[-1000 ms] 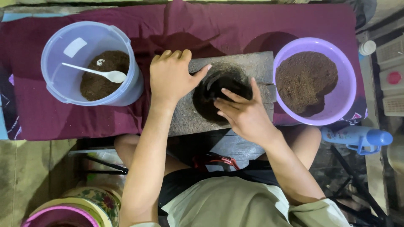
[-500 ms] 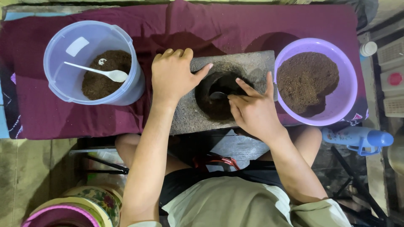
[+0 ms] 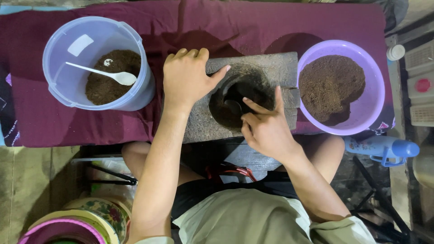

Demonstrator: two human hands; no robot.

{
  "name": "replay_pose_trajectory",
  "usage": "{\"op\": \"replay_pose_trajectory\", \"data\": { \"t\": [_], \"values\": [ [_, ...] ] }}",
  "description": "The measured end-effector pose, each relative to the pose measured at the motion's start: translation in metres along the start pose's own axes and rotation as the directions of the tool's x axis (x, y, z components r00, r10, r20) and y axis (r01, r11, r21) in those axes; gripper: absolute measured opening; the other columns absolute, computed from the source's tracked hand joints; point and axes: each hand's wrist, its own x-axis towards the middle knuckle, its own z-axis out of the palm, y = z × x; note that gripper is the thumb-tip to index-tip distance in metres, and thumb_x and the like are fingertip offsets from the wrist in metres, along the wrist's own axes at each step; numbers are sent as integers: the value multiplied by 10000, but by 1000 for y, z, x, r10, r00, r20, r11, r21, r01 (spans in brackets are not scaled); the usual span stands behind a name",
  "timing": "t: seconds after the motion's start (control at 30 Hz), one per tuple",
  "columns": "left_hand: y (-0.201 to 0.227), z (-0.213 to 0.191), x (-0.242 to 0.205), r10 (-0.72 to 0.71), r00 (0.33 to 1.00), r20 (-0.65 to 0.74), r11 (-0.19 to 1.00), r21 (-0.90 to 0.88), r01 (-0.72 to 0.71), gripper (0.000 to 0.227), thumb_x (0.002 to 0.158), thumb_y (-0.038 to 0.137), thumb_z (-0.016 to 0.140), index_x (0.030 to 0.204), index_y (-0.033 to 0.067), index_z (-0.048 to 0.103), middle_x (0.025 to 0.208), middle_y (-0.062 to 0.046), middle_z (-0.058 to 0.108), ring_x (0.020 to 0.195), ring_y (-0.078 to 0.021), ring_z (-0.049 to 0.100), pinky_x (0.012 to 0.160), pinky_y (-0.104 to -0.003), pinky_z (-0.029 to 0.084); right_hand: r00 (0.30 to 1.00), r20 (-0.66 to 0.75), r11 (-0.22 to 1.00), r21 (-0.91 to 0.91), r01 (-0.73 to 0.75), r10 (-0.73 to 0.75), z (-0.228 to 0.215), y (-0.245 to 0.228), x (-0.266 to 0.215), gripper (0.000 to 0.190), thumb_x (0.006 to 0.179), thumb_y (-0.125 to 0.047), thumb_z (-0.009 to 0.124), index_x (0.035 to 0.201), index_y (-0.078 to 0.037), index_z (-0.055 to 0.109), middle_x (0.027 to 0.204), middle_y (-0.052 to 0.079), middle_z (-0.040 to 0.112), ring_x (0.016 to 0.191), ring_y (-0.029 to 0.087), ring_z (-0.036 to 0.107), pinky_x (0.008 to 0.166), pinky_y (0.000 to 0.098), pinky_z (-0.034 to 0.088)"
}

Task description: Transferring powder from a bowl to a stone mortar using a spoon and then pounding it with a stone pestle.

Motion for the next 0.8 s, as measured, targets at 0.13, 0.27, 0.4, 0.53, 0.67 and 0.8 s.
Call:
{"op": "replay_pose_trajectory", "data": {
  "t": [0.13, 0.27, 0.4, 0.53, 0.67, 0.8],
  "values": [
    [0, 1, 1, 8, 1000, -13, 1000, 19, -8, 617, 893, 769, 605, 737, 175, 665, 627, -15, 643, 651, -234, 675, 587, -382, 506, 999, -34, 995, 88, -37, 40, 8, -4, 2, 222, 947, -149, 639, 764, -92, 752, 619, 71, 725, 1218, 213, 713, 1232, 639, 45],
    [0, 1, 1, 11, 999, -39, 999, 34, -10, 608, 891, 765, 611, 725, 181, 651, 615, -12, 627, 644, -230, 667, 581, -373, 499, 996, -61, 976, 212, -55, 70, 12, -13, 7, 280, 974, -161, 654, 712, -83, 716, 643, 81, 734, 1218, 218, 706, 1233, 618, 92],
    [0, 2, 2, 22, 998, -66, 998, 58, -18, 622, 881, 783, 608, 698, 189, 626, 595, 3, 607, 628, -218, 653, 575, -359, 496, 992, -78, 957, 282, -70, 95, 11, -19, 12, 300, 998, -166, 673, 718, -65, 717, 676, 92, 748, 1212, 226, 707, 1235, 612, 106],
    [-2, 2, 1, 31, 997, -65, 999, 46, -28, 604, 863, 768, 637, 705, 186, 625, 600, 3, 608, 635, -220, 657, 580, -369, 502, 988, -116, 944, 325, -62, 104, 5, -14, 9, 248, 1017, -160, 657, 825, -44, 762, 663, 92, 739, 1221, 234, 701, 1245, 582, 92],
    [-3, -1, 0, 37, 997, -61, 999, 33, -35, 600, 864, 766, 642, 724, 183, 617, 622, -4, 625, 653, -232, 668, 589, -375, 503, 974, -176, 921, 386, -62, 139, -12, -11, 5, 200, 1015, -135, 657, 889, -34, 776, 726, 93, 765, 1209, 239, 707, 1246, 553, 126],
    [-4, 0, 1, 70, 995, -75, 997, 27, -68, 619, 878, 782, 644, 734, 182, 595, 631, -25, 620, 632, -251, 660, 592, -385, 511, 951, -213, 855, 511, -86, 223, -31, -5, -5, 179, 1010, -119, 647, 938, -30, 785, 833, 85, 805, 1186, 274, 720, 1240, 550, 186]
  ]
}}
